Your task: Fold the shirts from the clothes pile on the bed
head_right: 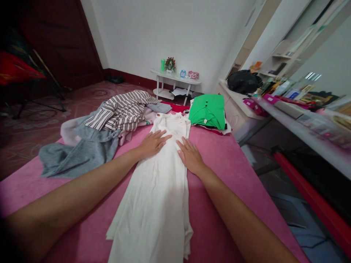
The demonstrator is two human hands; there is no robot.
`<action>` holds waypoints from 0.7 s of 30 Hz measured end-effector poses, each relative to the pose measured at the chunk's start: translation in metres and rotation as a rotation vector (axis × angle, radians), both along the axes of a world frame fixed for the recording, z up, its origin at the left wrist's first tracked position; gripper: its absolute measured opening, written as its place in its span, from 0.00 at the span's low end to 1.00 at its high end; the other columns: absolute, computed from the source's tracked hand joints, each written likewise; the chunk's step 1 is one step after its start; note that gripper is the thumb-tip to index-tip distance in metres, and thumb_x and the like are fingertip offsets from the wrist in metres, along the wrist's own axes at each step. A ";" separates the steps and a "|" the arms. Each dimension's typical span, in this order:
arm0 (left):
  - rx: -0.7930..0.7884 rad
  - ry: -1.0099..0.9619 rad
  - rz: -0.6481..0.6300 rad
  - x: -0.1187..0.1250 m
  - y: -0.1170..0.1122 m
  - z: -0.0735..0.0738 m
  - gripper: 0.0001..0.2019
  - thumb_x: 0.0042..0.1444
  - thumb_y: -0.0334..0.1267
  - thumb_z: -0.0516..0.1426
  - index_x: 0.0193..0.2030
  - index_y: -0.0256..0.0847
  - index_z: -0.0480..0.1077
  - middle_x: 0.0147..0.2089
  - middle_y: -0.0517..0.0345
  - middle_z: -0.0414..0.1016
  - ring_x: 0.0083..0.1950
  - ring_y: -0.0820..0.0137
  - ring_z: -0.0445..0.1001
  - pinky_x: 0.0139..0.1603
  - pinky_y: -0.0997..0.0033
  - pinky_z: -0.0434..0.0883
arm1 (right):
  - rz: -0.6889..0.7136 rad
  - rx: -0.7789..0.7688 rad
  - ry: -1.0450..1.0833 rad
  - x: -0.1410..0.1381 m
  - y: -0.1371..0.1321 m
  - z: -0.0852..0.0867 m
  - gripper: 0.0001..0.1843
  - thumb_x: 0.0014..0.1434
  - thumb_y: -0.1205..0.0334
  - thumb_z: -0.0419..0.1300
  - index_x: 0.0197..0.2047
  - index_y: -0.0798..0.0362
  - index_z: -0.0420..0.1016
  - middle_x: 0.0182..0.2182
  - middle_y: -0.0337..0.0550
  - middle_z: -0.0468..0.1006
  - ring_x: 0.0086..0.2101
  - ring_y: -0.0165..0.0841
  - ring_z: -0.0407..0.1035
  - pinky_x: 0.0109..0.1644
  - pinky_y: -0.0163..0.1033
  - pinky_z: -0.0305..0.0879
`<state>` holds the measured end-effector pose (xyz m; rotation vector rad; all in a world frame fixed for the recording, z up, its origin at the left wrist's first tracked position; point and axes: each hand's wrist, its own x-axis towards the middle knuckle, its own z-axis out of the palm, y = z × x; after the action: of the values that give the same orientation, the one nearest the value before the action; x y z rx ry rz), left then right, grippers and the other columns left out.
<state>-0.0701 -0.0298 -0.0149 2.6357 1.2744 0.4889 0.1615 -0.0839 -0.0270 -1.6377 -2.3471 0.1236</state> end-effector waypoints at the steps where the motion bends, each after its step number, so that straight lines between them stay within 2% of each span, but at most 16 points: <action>1: -0.013 -0.001 -0.061 -0.007 0.001 -0.001 0.22 0.67 0.38 0.44 0.68 0.52 0.55 0.71 0.55 0.51 0.71 0.59 0.50 0.67 0.48 0.52 | 0.049 -0.006 0.005 0.007 -0.012 0.001 0.27 0.67 0.56 0.43 0.68 0.49 0.55 0.68 0.48 0.49 0.66 0.42 0.45 0.66 0.59 0.49; 5: -0.078 -0.069 -0.293 -0.047 -0.012 0.005 0.24 0.63 0.28 0.46 0.64 0.48 0.63 0.70 0.52 0.53 0.70 0.65 0.53 0.68 0.61 0.54 | 0.168 -0.036 0.057 0.029 -0.063 0.013 0.28 0.64 0.66 0.43 0.66 0.42 0.57 0.68 0.41 0.52 0.65 0.37 0.50 0.66 0.56 0.52; 8: -0.183 -0.051 -0.419 -0.080 -0.044 0.024 0.30 0.57 0.22 0.49 0.63 0.53 0.63 0.72 0.58 0.49 0.70 0.66 0.54 0.67 0.64 0.56 | 0.220 -0.044 0.098 0.030 -0.102 0.024 0.31 0.62 0.66 0.49 0.66 0.37 0.56 0.68 0.38 0.50 0.65 0.37 0.49 0.66 0.54 0.54; 11: -0.254 -0.010 -0.491 -0.104 -0.084 0.043 0.35 0.52 0.21 0.52 0.64 0.58 0.61 0.72 0.64 0.46 0.71 0.65 0.51 0.68 0.63 0.55 | 0.302 -0.052 0.108 0.020 -0.128 0.031 0.34 0.58 0.62 0.56 0.66 0.34 0.56 0.68 0.37 0.48 0.66 0.41 0.46 0.67 0.54 0.52; 14: -0.281 -0.017 -0.541 -0.111 -0.113 0.047 0.34 0.53 0.27 0.58 0.65 0.58 0.59 0.72 0.61 0.47 0.71 0.61 0.51 0.69 0.60 0.54 | 0.386 -0.048 0.077 0.009 -0.132 0.030 0.32 0.59 0.62 0.55 0.66 0.33 0.57 0.67 0.38 0.50 0.66 0.40 0.45 0.67 0.56 0.49; 17: -0.233 -0.067 -0.617 -0.102 -0.123 0.047 0.25 0.57 0.31 0.56 0.61 0.53 0.64 0.70 0.56 0.55 0.69 0.59 0.55 0.69 0.55 0.53 | 0.456 -0.029 0.073 0.000 -0.118 0.027 0.27 0.62 0.59 0.54 0.64 0.38 0.60 0.65 0.42 0.57 0.65 0.40 0.48 0.66 0.57 0.50; 19: -0.208 -0.136 -0.663 -0.094 -0.126 0.054 0.18 0.60 0.30 0.52 0.55 0.49 0.69 0.63 0.54 0.66 0.65 0.61 0.62 0.69 0.55 0.53 | 0.487 -0.008 0.135 -0.005 -0.112 0.029 0.23 0.63 0.57 0.54 0.61 0.41 0.65 0.61 0.45 0.66 0.62 0.38 0.57 0.65 0.55 0.52; 21: -0.241 -0.188 -0.700 -0.089 -0.133 0.065 0.13 0.61 0.31 0.51 0.49 0.46 0.71 0.52 0.53 0.76 0.56 0.64 0.72 0.66 0.60 0.59 | 0.483 0.011 0.237 -0.009 -0.118 0.037 0.18 0.64 0.56 0.54 0.57 0.42 0.69 0.54 0.44 0.75 0.55 0.35 0.67 0.64 0.51 0.55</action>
<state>-0.1592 -0.1625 0.0503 2.5250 0.2852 0.4120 0.1522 -0.2024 0.0095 -0.9581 -2.4922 0.3758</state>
